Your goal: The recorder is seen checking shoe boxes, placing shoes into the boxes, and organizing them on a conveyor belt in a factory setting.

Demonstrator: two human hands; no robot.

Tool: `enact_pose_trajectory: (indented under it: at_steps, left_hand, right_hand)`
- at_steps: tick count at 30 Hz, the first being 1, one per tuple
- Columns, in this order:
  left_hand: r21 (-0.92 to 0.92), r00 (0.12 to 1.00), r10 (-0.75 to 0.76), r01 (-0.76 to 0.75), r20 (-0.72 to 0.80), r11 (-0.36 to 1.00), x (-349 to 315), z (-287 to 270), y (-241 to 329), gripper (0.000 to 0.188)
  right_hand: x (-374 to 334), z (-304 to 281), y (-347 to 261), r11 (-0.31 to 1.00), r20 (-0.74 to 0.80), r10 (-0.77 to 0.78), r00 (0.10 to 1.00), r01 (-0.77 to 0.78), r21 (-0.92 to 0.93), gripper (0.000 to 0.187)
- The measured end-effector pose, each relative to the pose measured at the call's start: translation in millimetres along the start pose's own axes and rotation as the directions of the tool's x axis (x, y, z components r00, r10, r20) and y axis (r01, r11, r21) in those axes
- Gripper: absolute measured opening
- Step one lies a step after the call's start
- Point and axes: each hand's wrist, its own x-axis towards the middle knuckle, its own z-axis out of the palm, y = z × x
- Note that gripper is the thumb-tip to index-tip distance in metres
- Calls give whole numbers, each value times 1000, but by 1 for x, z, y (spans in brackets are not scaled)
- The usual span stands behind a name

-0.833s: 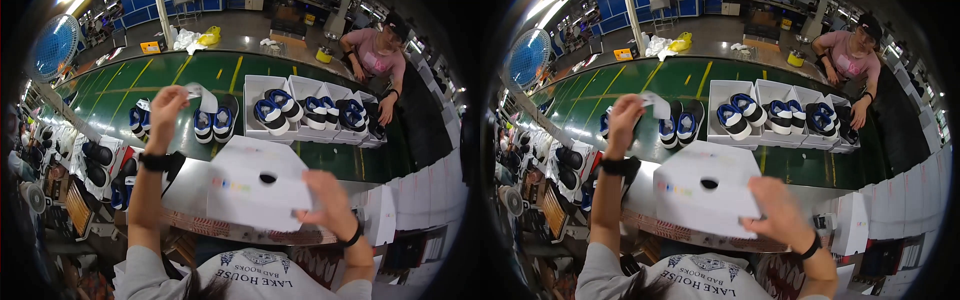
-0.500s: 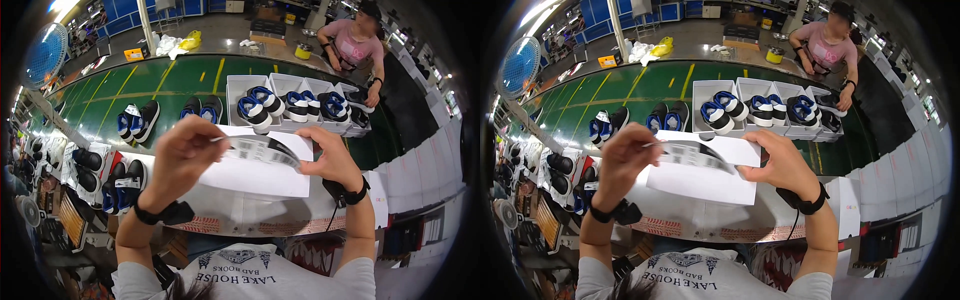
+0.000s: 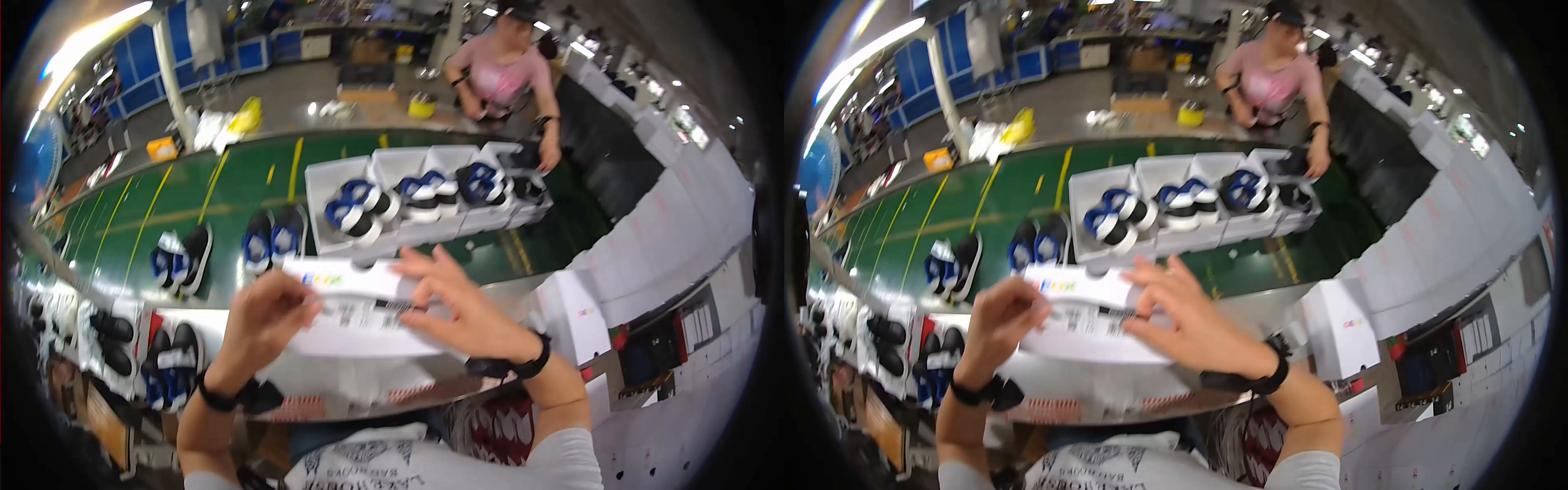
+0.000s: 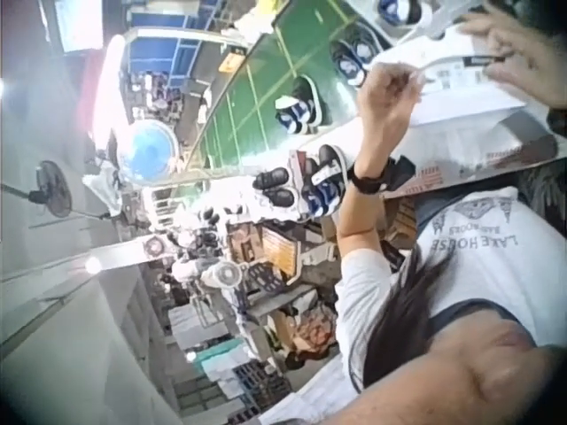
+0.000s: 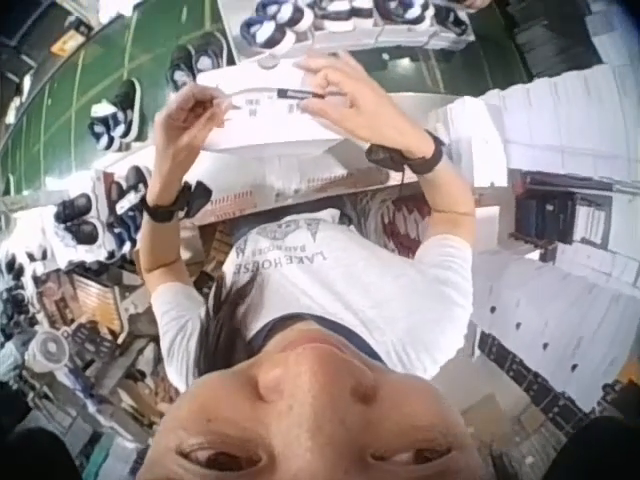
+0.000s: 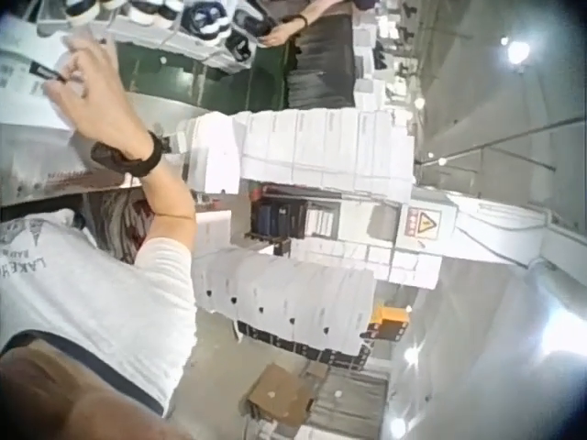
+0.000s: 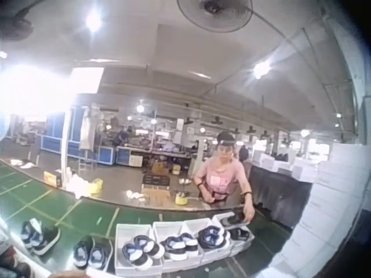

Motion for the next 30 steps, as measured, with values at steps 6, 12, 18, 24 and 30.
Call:
enact_pose_trajectory:
  at_steps: [6,12,18,24,30]
  left_hand:
    - [356,994,81,-101,70,929,-12,-8,18,6]
    - [211,996,-65,50,66,976,-7,-15,7,8]
    - [371,995,-47,13,84,929,-11,-23,12,10]
    - [253,997,-30,10,75,967,-9,-24,12,18]
    - [279,995,-54,30,81,960,-7,-27,17,21]
  right_hand:
    - [-2,4,-1,998,94,34,995,-40,54,20]
    - [1,7,2,996,116,13,993,-24,90,25]
    - [1,8,3,997,108,-54,993,48,62,25]
    - [1,16,4,996,80,-73,994,68,59,27]
    - [6,18,0,996,75,-85,994,84,9,26]
